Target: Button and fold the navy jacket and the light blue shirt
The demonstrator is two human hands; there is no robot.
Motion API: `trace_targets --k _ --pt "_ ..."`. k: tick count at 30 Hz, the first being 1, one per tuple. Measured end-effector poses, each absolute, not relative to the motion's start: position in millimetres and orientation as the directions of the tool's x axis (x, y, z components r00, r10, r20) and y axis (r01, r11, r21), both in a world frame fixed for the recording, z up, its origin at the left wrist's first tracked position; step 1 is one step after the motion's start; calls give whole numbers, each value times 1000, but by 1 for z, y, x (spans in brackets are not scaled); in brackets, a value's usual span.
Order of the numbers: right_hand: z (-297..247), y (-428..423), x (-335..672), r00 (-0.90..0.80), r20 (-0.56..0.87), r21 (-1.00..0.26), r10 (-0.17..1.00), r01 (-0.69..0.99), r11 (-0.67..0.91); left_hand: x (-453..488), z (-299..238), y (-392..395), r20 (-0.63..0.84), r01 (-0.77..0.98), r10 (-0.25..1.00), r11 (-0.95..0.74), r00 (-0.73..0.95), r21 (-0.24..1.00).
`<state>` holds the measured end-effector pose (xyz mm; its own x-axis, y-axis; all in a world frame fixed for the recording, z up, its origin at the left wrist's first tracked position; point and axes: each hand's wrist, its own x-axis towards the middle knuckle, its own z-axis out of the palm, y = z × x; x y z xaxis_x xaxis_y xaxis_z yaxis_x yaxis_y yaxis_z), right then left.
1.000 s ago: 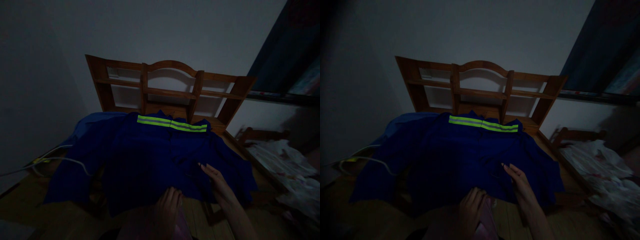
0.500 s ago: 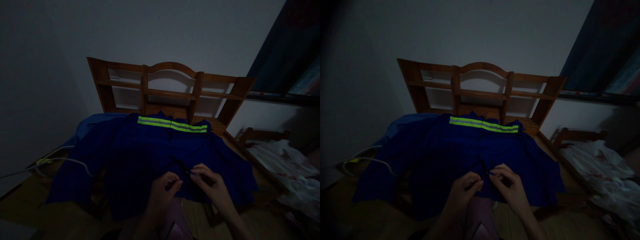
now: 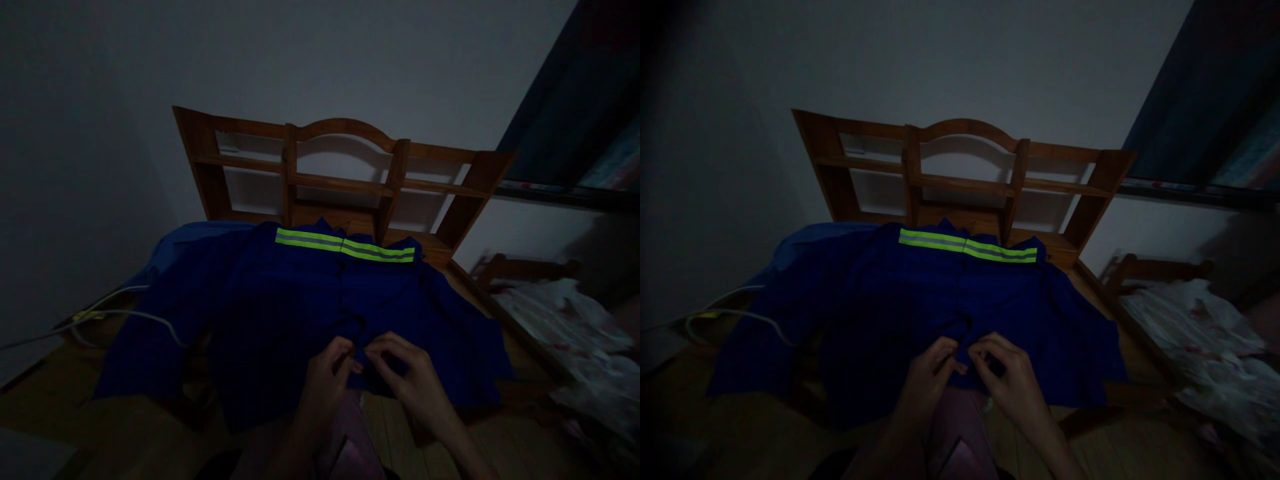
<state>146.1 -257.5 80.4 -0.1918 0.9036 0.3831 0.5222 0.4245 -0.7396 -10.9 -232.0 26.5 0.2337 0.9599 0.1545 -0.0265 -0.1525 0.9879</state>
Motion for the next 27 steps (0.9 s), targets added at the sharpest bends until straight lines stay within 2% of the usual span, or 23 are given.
trace_targets --k 17,27 --pt "61 -245 147 -159 292 -777 943 536 331 -9 21 -229 125 55 967 -140 220 989" --pt "70 -252 146 -168 282 -787 945 523 328 -10 24 -228 147 64 965 -164 219 984"
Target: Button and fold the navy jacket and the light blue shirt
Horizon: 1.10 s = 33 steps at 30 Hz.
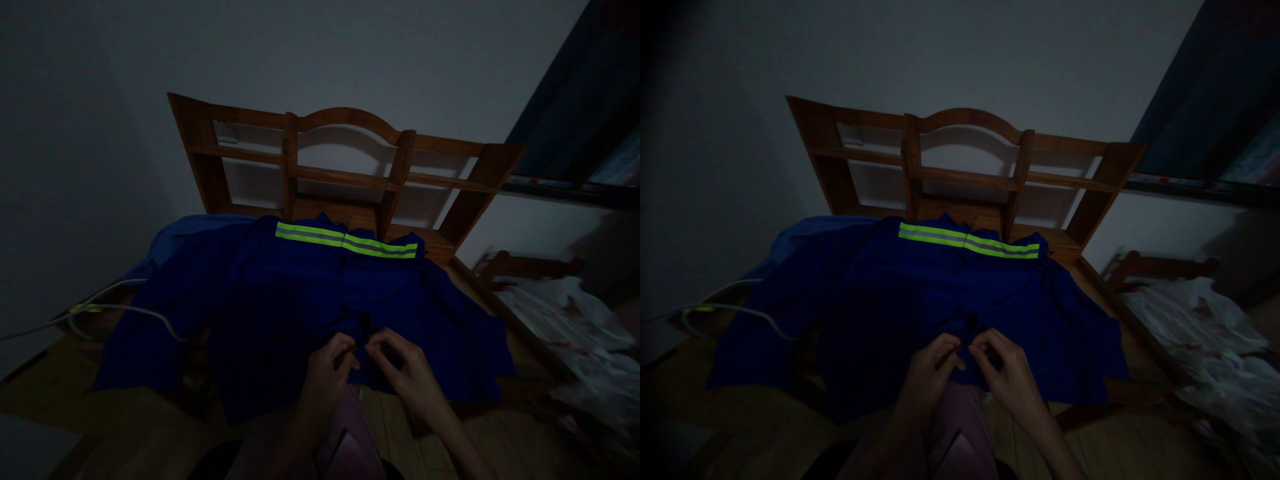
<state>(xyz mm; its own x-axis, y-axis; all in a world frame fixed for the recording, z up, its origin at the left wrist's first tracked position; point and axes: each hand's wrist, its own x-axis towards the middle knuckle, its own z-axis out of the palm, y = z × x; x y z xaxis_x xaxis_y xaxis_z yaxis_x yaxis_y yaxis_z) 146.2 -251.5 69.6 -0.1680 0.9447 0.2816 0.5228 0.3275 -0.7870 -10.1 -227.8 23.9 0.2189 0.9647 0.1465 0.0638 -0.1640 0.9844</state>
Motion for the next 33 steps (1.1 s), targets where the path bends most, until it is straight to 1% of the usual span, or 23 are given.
trace_targets --k 4,9,13,16,22,28,33 --pt "66 -249 147 -152 266 -805 952 508 307 -9 20 -227 166 56 961 -182 222 982" --pt "61 -243 151 -175 236 -813 956 503 293 -10 19 -227 181 45 957 -196 226 980" --pt "58 -243 152 -163 229 -811 960 514 281 -13 29 -228 136 -42 954 -129 266 991" --pt "56 -245 149 -160 244 -781 957 553 292 -15 34 -227 81 -118 948 -46 308 992" --pt "55 -246 143 -200 278 -711 940 615 341 -11 24 -223 75 -166 960 -30 270 986" --pt "60 -246 142 -205 260 -705 944 627 330 -11 27 -226 71 -153 964 -32 257 988" --pt "60 -246 141 -202 290 -695 935 628 351 -11 29 -225 61 -130 972 -32 227 991"
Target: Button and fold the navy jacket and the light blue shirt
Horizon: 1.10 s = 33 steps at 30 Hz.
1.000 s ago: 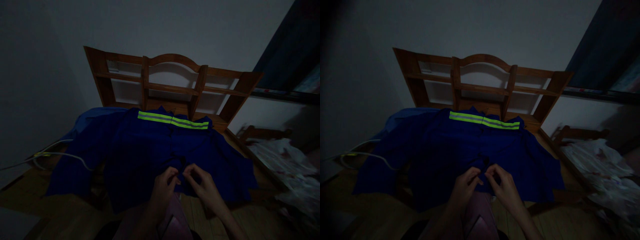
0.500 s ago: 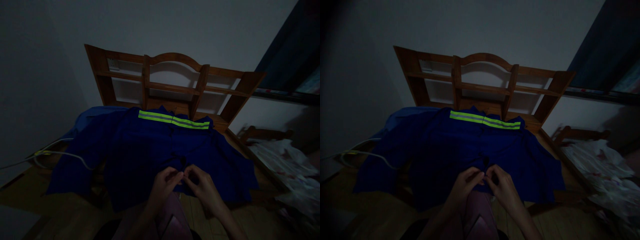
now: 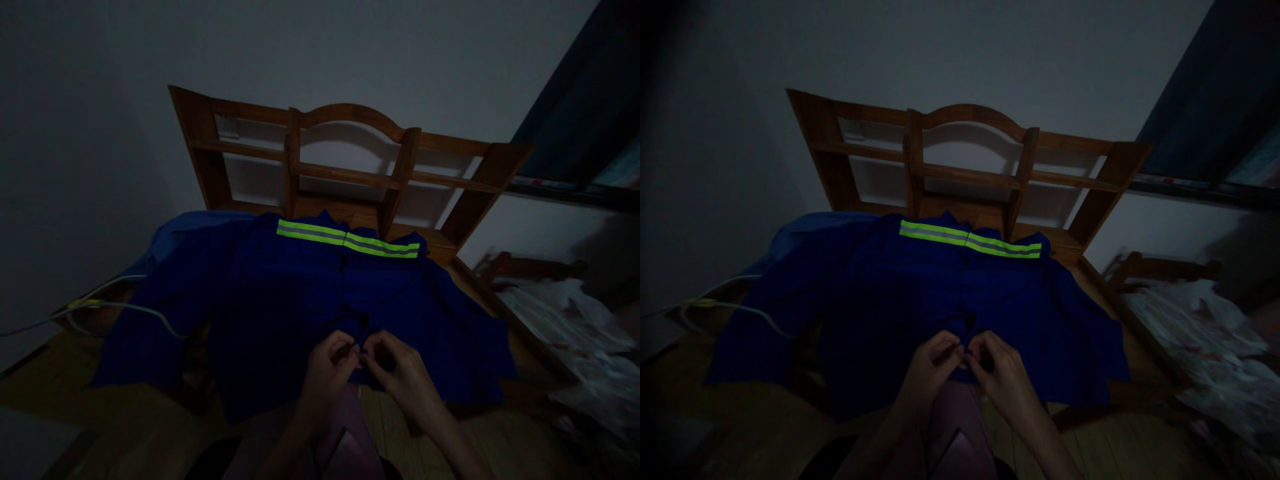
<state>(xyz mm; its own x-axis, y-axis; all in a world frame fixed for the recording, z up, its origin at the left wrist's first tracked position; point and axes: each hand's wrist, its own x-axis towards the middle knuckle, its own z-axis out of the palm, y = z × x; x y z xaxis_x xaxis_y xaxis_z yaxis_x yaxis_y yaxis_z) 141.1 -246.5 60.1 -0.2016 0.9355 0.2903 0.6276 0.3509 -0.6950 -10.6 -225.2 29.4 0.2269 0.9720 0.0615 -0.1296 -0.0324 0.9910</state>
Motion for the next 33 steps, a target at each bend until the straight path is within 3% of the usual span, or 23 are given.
trace_targets --k 10,20,27,33 --pt "56 -246 146 -122 298 -762 947 568 313 -11 27 -224 56 -147 986 -33 158 989" --pt "58 -245 145 -90 275 -815 957 507 282 -12 30 -224 111 -55 979 -103 172 993" --pt "58 -246 145 -171 356 -691 919 614 382 -10 27 -226 62 -116 987 -45 147 992" --pt "50 -250 145 -264 382 -550 886 705 447 -10 20 -221 -86 -290 982 132 167 948"
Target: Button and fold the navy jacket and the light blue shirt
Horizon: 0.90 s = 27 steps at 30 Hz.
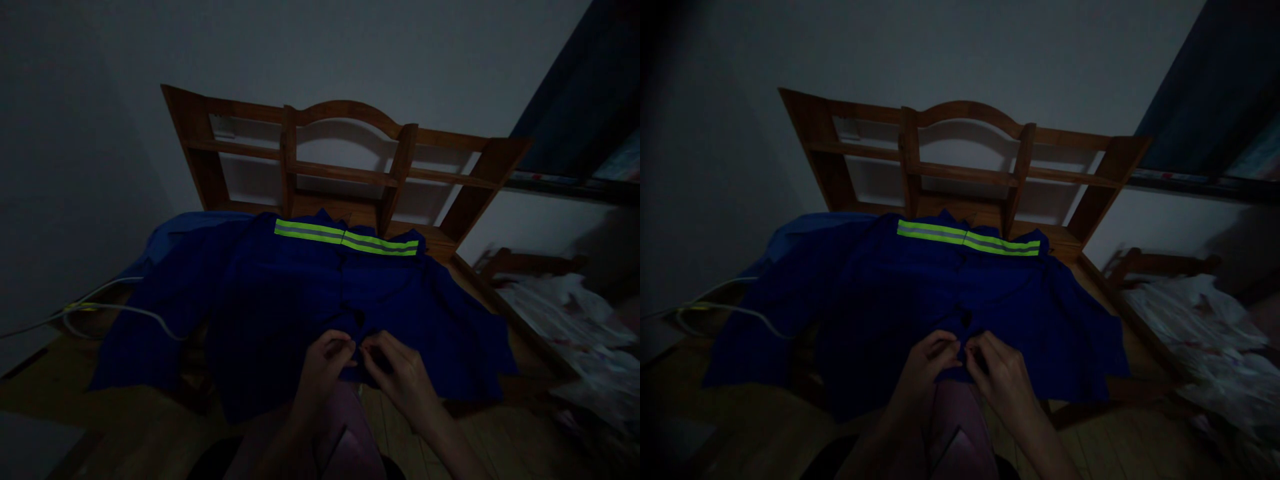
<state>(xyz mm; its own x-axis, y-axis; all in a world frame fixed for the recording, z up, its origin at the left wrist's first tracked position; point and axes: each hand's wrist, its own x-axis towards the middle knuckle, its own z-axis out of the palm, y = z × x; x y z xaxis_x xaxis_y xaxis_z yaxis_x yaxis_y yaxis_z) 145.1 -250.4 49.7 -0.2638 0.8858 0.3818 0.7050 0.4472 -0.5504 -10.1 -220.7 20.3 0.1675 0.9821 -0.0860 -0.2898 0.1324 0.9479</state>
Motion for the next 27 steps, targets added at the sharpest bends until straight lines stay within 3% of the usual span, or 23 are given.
trace_targets --k 8,15,22,27 --pt "48 -252 143 -296 350 -462 889 771 439 -13 13 -219 -163 -338 967 222 194 914" --pt "50 -255 136 -258 301 -490 918 784 381 -8 14 -233 85 -116 994 -76 75 990" --pt "58 -259 138 -218 237 -757 947 569 320 -6 13 -241 117 -4 992 -117 45 993" --pt "59 -257 142 -194 186 -850 963 459 257 -9 12 -241 288 147 957 -290 41 946"
